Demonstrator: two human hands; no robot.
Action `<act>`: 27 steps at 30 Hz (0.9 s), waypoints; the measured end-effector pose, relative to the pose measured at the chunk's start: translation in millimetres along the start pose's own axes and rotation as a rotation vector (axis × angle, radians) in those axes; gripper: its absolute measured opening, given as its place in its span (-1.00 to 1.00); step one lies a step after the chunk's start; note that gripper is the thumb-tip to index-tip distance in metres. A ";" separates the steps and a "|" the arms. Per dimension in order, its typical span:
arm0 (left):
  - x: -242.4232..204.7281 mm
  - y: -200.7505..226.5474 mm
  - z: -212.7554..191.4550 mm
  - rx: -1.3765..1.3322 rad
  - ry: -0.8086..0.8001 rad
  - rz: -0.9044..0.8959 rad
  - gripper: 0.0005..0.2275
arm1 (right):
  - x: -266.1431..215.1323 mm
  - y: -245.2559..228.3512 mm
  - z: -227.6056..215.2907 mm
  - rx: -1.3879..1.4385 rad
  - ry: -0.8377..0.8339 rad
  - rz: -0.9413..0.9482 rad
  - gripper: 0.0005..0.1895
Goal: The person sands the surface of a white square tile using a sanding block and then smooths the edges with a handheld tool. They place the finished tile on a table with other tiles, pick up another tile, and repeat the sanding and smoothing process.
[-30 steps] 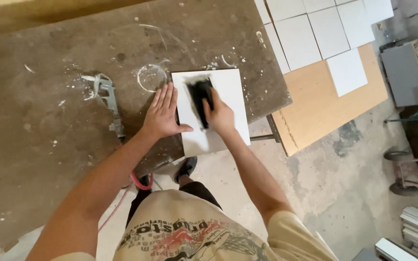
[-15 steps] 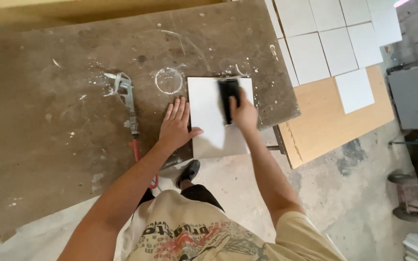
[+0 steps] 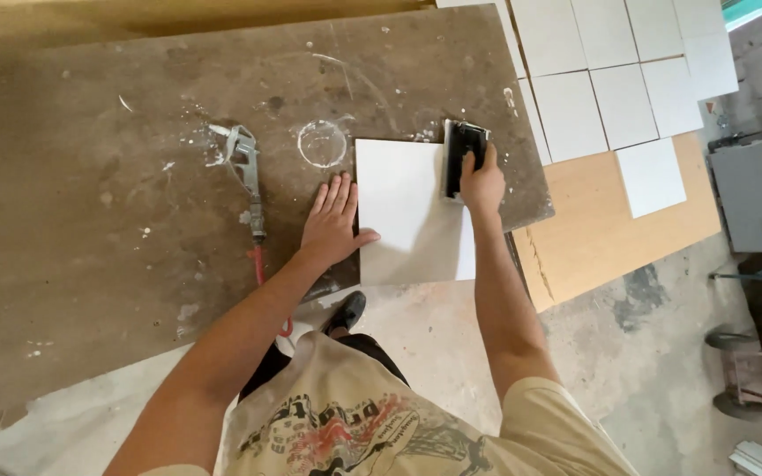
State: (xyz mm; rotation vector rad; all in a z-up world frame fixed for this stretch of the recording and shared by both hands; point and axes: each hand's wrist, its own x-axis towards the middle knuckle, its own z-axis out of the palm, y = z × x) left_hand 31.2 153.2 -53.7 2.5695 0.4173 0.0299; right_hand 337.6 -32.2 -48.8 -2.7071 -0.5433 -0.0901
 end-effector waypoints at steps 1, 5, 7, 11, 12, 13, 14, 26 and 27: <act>1.0 -1.1 0.3 0.005 0.008 0.003 0.06 | -3.5 -28.1 13.5 0.005 0.008 -0.003 -0.48; -1.3 -0.6 -0.8 -0.017 -0.007 -0.008 0.05 | -43.6 -141.5 47.6 0.115 -0.075 -0.254 -0.47; 1.2 -1.8 0.1 -0.039 0.016 -0.001 0.06 | -54.4 -153.9 44.1 0.134 -0.080 -0.351 -0.46; -1.6 -5.3 13.3 -0.030 0.117 0.030 0.10 | -44.8 -64.6 -4.6 0.022 -0.041 -0.248 -0.50; -2.0 -7.1 16.3 -0.010 0.177 0.050 0.09 | -38.9 -38.3 -21.4 -0.012 -0.028 -0.115 -0.53; -1.5 -8.1 17.4 -0.011 0.181 0.045 0.09 | -43.8 -27.4 -19.4 -0.013 -0.030 -0.121 -0.53; -0.9 -8.5 18.5 -0.025 0.200 0.055 0.09 | -48.6 -16.0 -17.8 -0.010 -0.003 -0.097 -0.52; -96.1 34.0 9.6 0.119 0.269 0.104 0.06 | -110.5 -149.5 29.2 0.127 -0.031 -0.334 -0.48; -94.1 33.8 5.9 0.136 0.236 0.049 0.14 | -132.9 -147.1 15.2 0.144 -0.047 -0.351 -0.48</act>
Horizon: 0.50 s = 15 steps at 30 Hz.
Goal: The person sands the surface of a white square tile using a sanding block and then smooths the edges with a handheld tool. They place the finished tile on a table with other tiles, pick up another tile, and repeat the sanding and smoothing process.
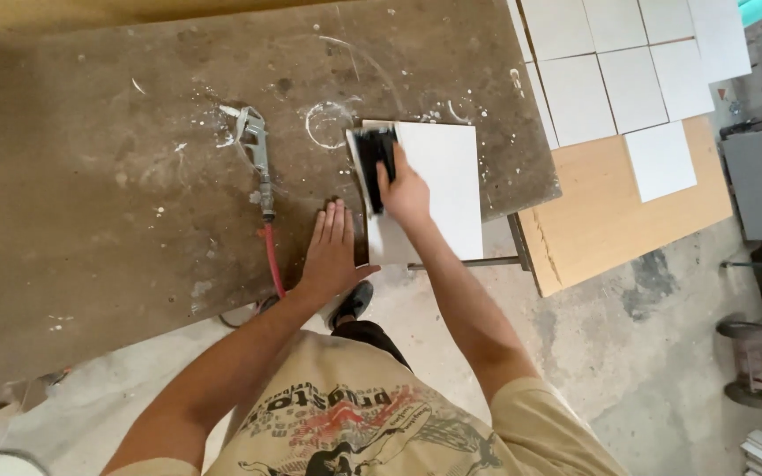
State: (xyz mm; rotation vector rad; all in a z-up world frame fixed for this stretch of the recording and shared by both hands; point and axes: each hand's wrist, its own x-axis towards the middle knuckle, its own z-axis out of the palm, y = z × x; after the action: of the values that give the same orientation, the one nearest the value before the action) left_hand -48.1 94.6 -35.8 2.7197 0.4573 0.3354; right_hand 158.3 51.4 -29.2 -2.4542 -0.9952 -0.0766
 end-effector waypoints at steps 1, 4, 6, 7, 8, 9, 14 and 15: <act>-0.9 2.1 -2.2 -0.006 -0.005 0.004 0.14 | -39.0 -5.1 -18.4 -0.005 -0.002 0.007 -0.48; 2.0 0.6 -7.8 0.033 -0.019 -0.030 0.15 | -109.6 -20.7 -53.4 0.004 -0.048 -0.014 -0.49; -0.2 1.8 -7.2 0.162 -0.016 0.005 0.22 | -120.3 -22.3 -58.5 -0.048 -0.024 -0.021 -0.50; -5.0 3.3 -6.9 0.159 -0.026 0.005 0.22 | -93.9 -14.6 -43.5 -0.048 -0.031 -0.013 -0.50; -3.0 2.1 -6.6 0.113 -0.022 -0.007 0.16 | -60.6 -6.0 -27.2 -0.048 -0.022 -0.006 -0.49; -0.7 1.5 -6.4 0.068 -0.018 -0.018 0.12 | -27.1 2.9 -11.9 -0.047 -0.012 0.002 -0.48; -1.9 3.5 -9.4 0.085 -0.034 -0.030 0.07 | 30.9 11.9 11.5 -0.004 -0.015 -0.013 -0.50; 0.4 2.6 -10.0 0.088 -0.028 -0.031 0.07 | 19.3 4.3 5.2 0.002 -0.048 0.016 -0.48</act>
State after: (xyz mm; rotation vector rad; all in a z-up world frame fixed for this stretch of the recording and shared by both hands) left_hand -49.8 95.5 -25.6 2.7952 0.5167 0.2745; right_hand 174.6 63.4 -31.1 -2.4727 -0.9951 -0.0112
